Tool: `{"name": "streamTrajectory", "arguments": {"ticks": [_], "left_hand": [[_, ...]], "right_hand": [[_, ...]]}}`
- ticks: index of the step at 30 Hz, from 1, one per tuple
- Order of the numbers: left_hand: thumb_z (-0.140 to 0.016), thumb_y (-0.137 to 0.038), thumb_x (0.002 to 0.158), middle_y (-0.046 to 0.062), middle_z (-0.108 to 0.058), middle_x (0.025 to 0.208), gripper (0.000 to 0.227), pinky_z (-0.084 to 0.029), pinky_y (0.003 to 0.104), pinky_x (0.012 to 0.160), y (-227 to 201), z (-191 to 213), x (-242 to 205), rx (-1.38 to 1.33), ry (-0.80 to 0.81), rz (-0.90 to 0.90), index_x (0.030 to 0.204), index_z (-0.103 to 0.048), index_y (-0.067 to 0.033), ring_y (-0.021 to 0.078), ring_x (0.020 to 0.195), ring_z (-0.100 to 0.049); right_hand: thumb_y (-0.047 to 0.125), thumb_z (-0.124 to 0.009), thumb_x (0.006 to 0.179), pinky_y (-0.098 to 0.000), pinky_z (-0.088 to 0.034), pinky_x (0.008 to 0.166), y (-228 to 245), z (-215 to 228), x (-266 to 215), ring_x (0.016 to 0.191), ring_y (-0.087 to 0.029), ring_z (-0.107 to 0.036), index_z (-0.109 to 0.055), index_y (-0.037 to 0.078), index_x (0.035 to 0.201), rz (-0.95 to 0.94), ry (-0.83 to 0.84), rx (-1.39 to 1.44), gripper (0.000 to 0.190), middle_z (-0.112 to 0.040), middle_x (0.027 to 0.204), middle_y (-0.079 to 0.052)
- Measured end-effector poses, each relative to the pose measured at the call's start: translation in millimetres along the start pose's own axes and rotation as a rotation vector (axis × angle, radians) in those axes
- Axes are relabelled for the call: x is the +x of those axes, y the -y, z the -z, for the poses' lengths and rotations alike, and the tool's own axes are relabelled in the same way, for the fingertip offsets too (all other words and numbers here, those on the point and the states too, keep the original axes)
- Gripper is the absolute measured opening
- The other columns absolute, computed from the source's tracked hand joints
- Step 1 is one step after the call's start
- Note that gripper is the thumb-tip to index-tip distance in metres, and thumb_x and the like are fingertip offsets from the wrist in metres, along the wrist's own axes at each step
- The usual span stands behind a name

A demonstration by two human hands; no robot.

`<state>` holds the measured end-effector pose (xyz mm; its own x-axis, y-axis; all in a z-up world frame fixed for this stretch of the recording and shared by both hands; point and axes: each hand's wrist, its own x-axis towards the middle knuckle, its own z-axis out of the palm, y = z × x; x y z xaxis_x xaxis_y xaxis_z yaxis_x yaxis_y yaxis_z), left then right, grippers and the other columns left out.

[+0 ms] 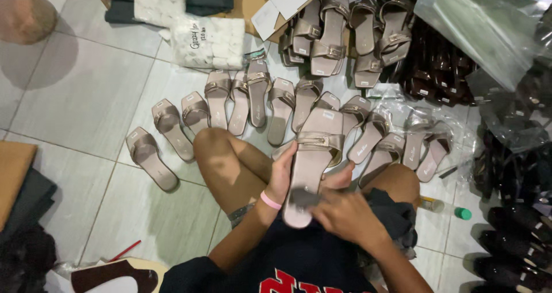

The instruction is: The person sits on the floor and wipes multiple beige slippers with a dark cloth. They pick up each slipper, wipe the upper and sole surfaces, and place them back on the floor. The person occasionally picks up a small bottle, likely containing cleaning solution, and applies it to the cloth before continuing to wipe the slippers.

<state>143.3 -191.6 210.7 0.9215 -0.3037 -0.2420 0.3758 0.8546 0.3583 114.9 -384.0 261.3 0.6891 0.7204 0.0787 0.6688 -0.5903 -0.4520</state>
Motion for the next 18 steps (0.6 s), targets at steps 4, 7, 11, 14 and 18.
{"name": "streamTrajectory", "arguments": {"ticks": [4,7,11,14,18], "left_hand": [[-0.042,-0.039,0.109,0.015,-0.073,0.115,0.05,-0.059,0.036,0.088,-2.2,0.1,12.4,-0.103,-0.175,0.012,0.134,-0.06,0.0015,0.0247,0.096,-0.073],[-0.043,-0.044,0.11,0.016,-0.072,0.111,0.055,-0.058,0.04,0.082,-8.6,3.6,8.9,-0.015,-0.127,-0.087,0.132,-0.06,0.0032,0.0267,0.09,-0.071],[-0.037,-0.051,0.111,0.018,-0.072,0.11,0.063,-0.058,0.04,0.081,-12.3,3.3,2.9,0.02,-0.076,-0.093,0.132,-0.061,0.0042,0.0284,0.087,-0.071],[-0.035,-0.051,0.111,0.018,-0.072,0.113,0.065,-0.058,0.04,0.081,-12.0,2.0,0.3,0.01,-0.075,-0.081,0.133,-0.06,0.004,0.0287,0.088,-0.071],[-0.034,-0.049,0.108,0.019,-0.07,0.117,0.062,-0.059,0.044,0.085,-11.7,8.7,-6.0,-0.033,-0.07,-0.066,0.134,-0.058,0.0025,0.0295,0.098,-0.072]], "right_hand": [[0.029,-0.074,0.089,-0.0431,-0.051,0.047,-9.8,-7.4,11.2,0.056,-0.029,-0.067,-0.078,0.012,0.082,0.059,-0.059,-0.071,0.018,-0.072,0.086,-0.012],[0.042,-0.08,0.091,-0.046,-0.052,0.054,-1.4,-16.8,-3.1,0.055,-0.029,-0.065,-0.077,0.015,0.072,0.084,0.17,-0.032,0.033,-0.065,0.069,-0.007],[0.033,-0.082,0.075,-0.0426,-0.052,0.055,-12.9,-26.3,-28.4,0.061,-0.027,-0.066,-0.065,0.011,0.061,0.277,0.034,0.07,0.031,-0.063,0.078,-0.008],[0.029,-0.083,0.068,-0.0401,-0.051,0.056,-37.0,-31.3,-33.7,0.062,-0.026,-0.065,-0.062,0.011,0.062,0.391,-0.037,0.068,0.028,-0.062,0.079,-0.006],[0.026,-0.083,0.065,-0.0399,-0.05,0.053,-61.4,-36.3,-33.0,0.059,-0.027,-0.063,-0.057,0.01,0.058,0.336,-0.141,0.029,0.031,-0.061,0.077,-0.008]]}}
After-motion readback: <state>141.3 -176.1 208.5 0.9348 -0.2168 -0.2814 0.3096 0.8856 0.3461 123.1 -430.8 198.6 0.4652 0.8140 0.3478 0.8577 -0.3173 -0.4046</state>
